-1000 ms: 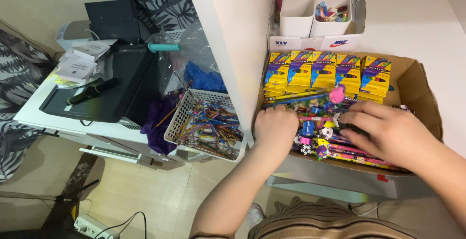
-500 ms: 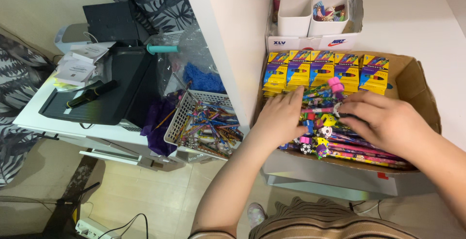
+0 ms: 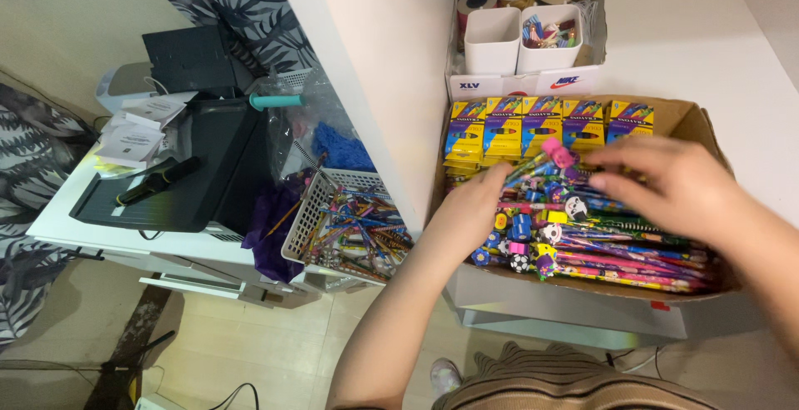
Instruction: The person transfers pencils from a white plastic basket into a cardboard box. They pick up pencils one by one or in small groups, briefly inspect them, and place them into the box. The task continues throughout the clip.
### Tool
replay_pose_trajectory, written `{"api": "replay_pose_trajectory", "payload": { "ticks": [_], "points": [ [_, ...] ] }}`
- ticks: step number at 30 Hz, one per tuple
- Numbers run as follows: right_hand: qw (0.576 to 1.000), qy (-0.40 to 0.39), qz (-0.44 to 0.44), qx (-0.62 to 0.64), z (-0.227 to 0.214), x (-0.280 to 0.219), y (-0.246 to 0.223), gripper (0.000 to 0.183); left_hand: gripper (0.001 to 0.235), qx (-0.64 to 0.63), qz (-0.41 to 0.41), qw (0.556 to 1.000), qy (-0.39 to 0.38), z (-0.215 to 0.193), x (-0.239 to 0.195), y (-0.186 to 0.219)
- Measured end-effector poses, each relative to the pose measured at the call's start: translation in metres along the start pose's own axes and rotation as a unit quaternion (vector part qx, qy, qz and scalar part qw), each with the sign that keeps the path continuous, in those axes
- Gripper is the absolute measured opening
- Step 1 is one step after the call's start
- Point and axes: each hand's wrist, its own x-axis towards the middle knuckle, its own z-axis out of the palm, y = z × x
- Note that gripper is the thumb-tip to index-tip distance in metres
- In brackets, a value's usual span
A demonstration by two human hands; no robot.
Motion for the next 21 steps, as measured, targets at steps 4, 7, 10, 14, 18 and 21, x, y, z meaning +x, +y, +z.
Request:
{"api": "replay_pose_trajectory", "payload": {
  "ticks": [4,7,10,14,18,21],
  "points": [
    [0.997,-0.052,0.049,-0.03,-0.001,0.03,0.014,0.03,0.057,-0.018,0.017,0.999,0.033,0.006,0.003,-0.007],
    [0.99,-0.109,0.085,-0.036,0.002,0.048,0.013,0.05,0.058,-0.015,-0.003,0.999,0.032,0.007,0.003,-0.006],
    [0.953,-0.227,0.198,-0.032,0.007,0.059,0.009,0.059,0.046,-0.021,0.012,0.999,0.041,0.005,0.001,-0.005],
    [0.976,-0.161,0.146,0.001,0.022,0.055,0.028,0.039,0.038,-0.017,-0.001,0.999,0.045,0.006,0.001,-0.006],
    [0.989,-0.084,0.12,-0.003,-0.004,0.046,-0.005,0.026,0.033,-0.027,0.011,0.993,0.118,0.014,0.006,-0.012],
    [0.993,-0.034,0.112,0.028,-0.008,0.025,-0.008,0.025,0.031,-0.04,0.034,0.992,0.117,0.008,0.008,-0.002]
  ]
}}
